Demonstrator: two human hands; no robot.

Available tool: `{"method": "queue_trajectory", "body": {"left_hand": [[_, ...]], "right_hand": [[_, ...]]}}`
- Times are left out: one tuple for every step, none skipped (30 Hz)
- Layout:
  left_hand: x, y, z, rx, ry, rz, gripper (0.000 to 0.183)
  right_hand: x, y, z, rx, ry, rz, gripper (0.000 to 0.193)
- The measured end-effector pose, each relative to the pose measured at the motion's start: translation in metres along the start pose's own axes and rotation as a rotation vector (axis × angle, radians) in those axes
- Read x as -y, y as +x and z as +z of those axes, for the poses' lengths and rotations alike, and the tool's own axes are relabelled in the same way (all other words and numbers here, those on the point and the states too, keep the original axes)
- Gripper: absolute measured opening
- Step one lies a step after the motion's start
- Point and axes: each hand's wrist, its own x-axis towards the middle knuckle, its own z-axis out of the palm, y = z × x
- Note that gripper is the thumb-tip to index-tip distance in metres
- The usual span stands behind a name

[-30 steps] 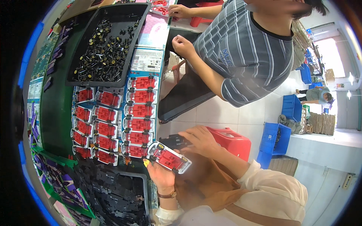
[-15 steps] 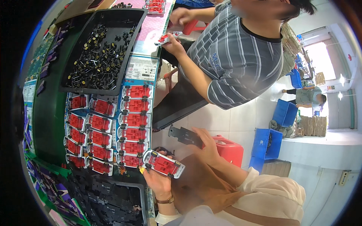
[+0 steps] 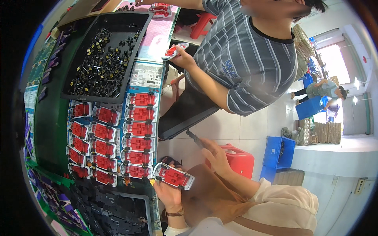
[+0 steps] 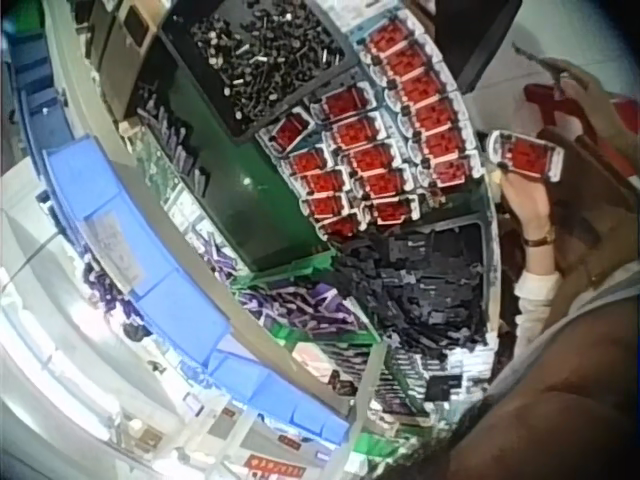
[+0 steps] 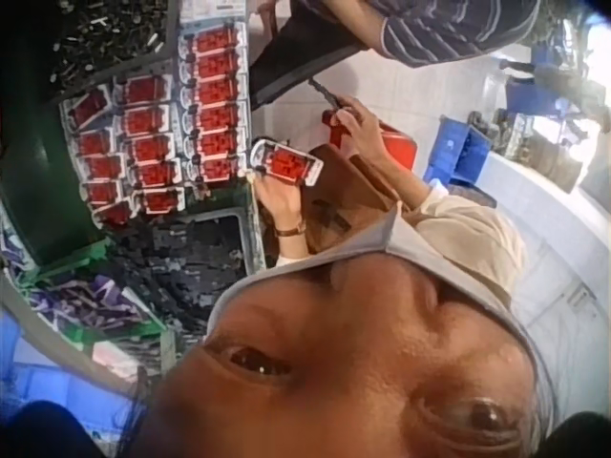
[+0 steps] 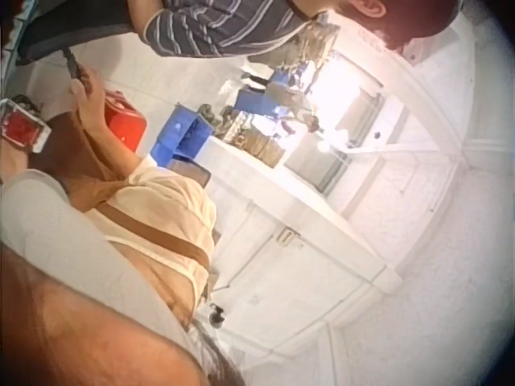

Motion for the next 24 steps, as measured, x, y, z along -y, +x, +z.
{"method": "queue_trajectory", "body": {"left_hand": [[0.0007, -0.001, -0.0015, 0.004, 0.0, 0.006, 0.066], [0.0011, -0.0017, -0.0021, 0.007, 0.0, 0.011, 0.066], [0.0015, -0.0025, -0.0018, 0.007, 0.0, 0.012, 0.066], [0.0016, -0.0029, -0.0009, 0.006, 0.001, 0.009, 0.066], [0.0018, -0.0036, -0.0001, 0.004, 0.003, 0.006, 0.065], [0.0012, -0.0044, 0.0005, 0.003, 0.004, 0.007, 0.065], [0.0006, -0.0055, 0.0011, 0.015, 0.021, 0.013, 0.064], [0.0001, -0.0065, 0.0008, 0.026, 0.038, 0.018, 0.064], [0.0002, -0.0068, 0.0003, 0.024, 0.039, 0.018, 0.064], [0.0001, -0.0067, -0.0005, 0.027, 0.029, 0.021, 0.064], [0.0, -0.0067, -0.0011, 0.03, 0.018, 0.023, 0.063], [0.0001, -0.0067, -0.0009, 0.027, 0.018, 0.022, 0.063], [0.0002, -0.0064, -0.0004, 0.013, 0.027, 0.023, 0.063], [0.0003, -0.0056, 0.0003, -0.001, 0.036, 0.025, 0.064], [0.0006, -0.0052, -0.0001, -0.005, 0.037, 0.022, 0.064], [0.0009, -0.0042, -0.0002, -0.006, 0.033, 0.023, 0.064], [0.0011, -0.0032, 0.0001, -0.007, 0.028, 0.025, 0.064], [0.0006, -0.0035, -0.0004, -0.008, 0.027, 0.024, 0.064], [0.0, -0.0037, -0.0003, 0.01, 0.018, 0.023, 0.064], [-0.0008, -0.0037, 0.0003, 0.03, 0.007, 0.023, 0.064], [-0.002, -0.0047, -0.0002, 0.033, 0.006, 0.021, 0.064], [-0.0036, -0.0057, 0.0, 0.036, -0.008, 0.013, 0.064], [-0.0052, -0.0067, 0.0004, 0.042, -0.023, 0.005, 0.064], [-0.0067, -0.0063, -0.0005, 0.03, -0.02, 0.004, 0.064]], "right_hand": [[-0.0005, -0.0005, -0.0029, 0.01, 0.031, 0.077, 0.037], [-0.0007, -0.0007, -0.0044, 0.019, 0.061, 0.153, 0.037], [-0.0011, -0.0018, -0.0052, 0.02, 0.061, 0.153, 0.037], [-0.0015, -0.0029, -0.0059, 0.017, 0.054, 0.132, 0.037], [-0.0018, -0.0042, -0.0065, 0.014, 0.048, 0.112, 0.037], [-0.0011, -0.0051, -0.0056, 0.014, 0.049, 0.113, 0.037], [0.0011, -0.0057, -0.0043, 0.021, 0.02, 0.071, 0.037], [0.0025, -0.0067, -0.0029, 0.027, -0.01, 0.029, 0.037], [0.0035, -0.0071, -0.0017, 0.027, -0.009, 0.031, 0.037], [0.0041, -0.0074, -0.0002, 0.024, 0.012, 0.051, 0.037], [0.0042, -0.0074, 0.0004, 0.021, 0.033, 0.072, 0.037], [0.0039, -0.0069, -0.0003, 0.021, 0.032, 0.074, 0.037], [0.0034, -0.006, -0.0014, 0.042, 0.068, 0.084, 0.037], [0.0035, -0.0047, -0.0021, 0.063, 0.103, 0.094, 0.037], [0.0036, -0.0039, -0.0013, 0.062, 0.103, 0.098, 0.037], [0.0047, -0.0022, 0.0005, 0.044, 0.067, 0.078, 0.037], [0.0054, -0.001, 0.0014, 0.028, 0.031, 0.058, 0.036], [0.004, -0.0013, 0.0009, 0.027, 0.03, 0.06, 0.036], [0.0021, -0.0008, -0.0003, 0.038, 0.029, 0.072, 0.036], [0.0016, -0.0004, -0.0008, 0.049, 0.028, 0.083, 0.035], [0.0011, -0.0023, -0.0003, 0.047, 0.027, 0.081, 0.035], [0.0014, -0.0043, 0.0007, 0.055, 0.017, 0.069, 0.035], [0.0022, -0.0065, 0.0018, 0.064, 0.006, 0.056, 0.034], [-0.0002, -0.0059, 0.0034, 0.065, 0.008, 0.068, 0.034]]}}
